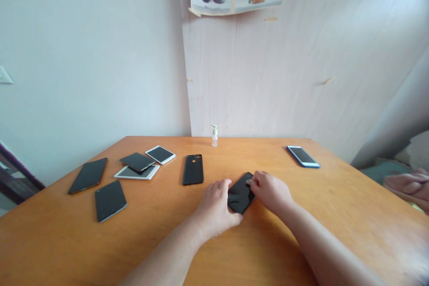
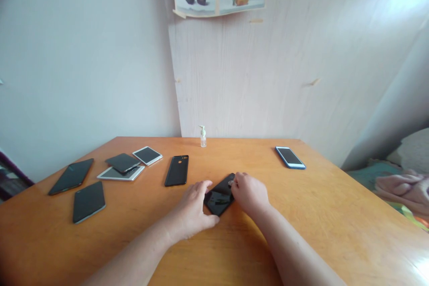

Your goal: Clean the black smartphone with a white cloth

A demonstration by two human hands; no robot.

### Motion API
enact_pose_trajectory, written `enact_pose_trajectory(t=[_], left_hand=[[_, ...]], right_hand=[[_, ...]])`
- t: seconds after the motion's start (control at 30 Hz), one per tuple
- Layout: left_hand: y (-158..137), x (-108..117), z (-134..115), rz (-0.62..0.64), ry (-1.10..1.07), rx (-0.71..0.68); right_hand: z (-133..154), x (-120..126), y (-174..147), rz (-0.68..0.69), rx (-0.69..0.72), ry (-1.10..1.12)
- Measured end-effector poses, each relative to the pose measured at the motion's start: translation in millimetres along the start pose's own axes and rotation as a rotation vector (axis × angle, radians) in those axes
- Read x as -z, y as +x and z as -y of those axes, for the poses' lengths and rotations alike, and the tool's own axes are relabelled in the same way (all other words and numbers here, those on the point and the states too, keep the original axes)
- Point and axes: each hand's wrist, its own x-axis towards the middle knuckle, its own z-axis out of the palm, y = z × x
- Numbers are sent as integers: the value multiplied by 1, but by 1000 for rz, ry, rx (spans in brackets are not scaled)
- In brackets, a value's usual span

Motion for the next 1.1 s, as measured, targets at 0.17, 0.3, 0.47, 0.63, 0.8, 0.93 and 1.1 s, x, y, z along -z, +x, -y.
enact_pose_trajectory(t=[0.17,0.3,0.47,0.63,0.8,0.93,1.1], left_hand=[[1,-3,1,-45,0,-10],[0,1,-3,-19,-20,35],[-1,2,-5,-10,-46,48],[1,0,-2,-18,-20,8],[-1,3,-4,-4,-35,30],[-1,2,-4,-7,-35,33],[1,0,0,-16,-25,-1]], right_hand=[[32,-11,-21,97,364,188],[12,-3,0,36,69,63],[-2,0,11,10,-97,-3],[26,-5,-15,85,273,87],[0,14,-3,98,-56,-83],[-6,21,-4,133,-45,-69],[12,10,-22,335,288,210]])
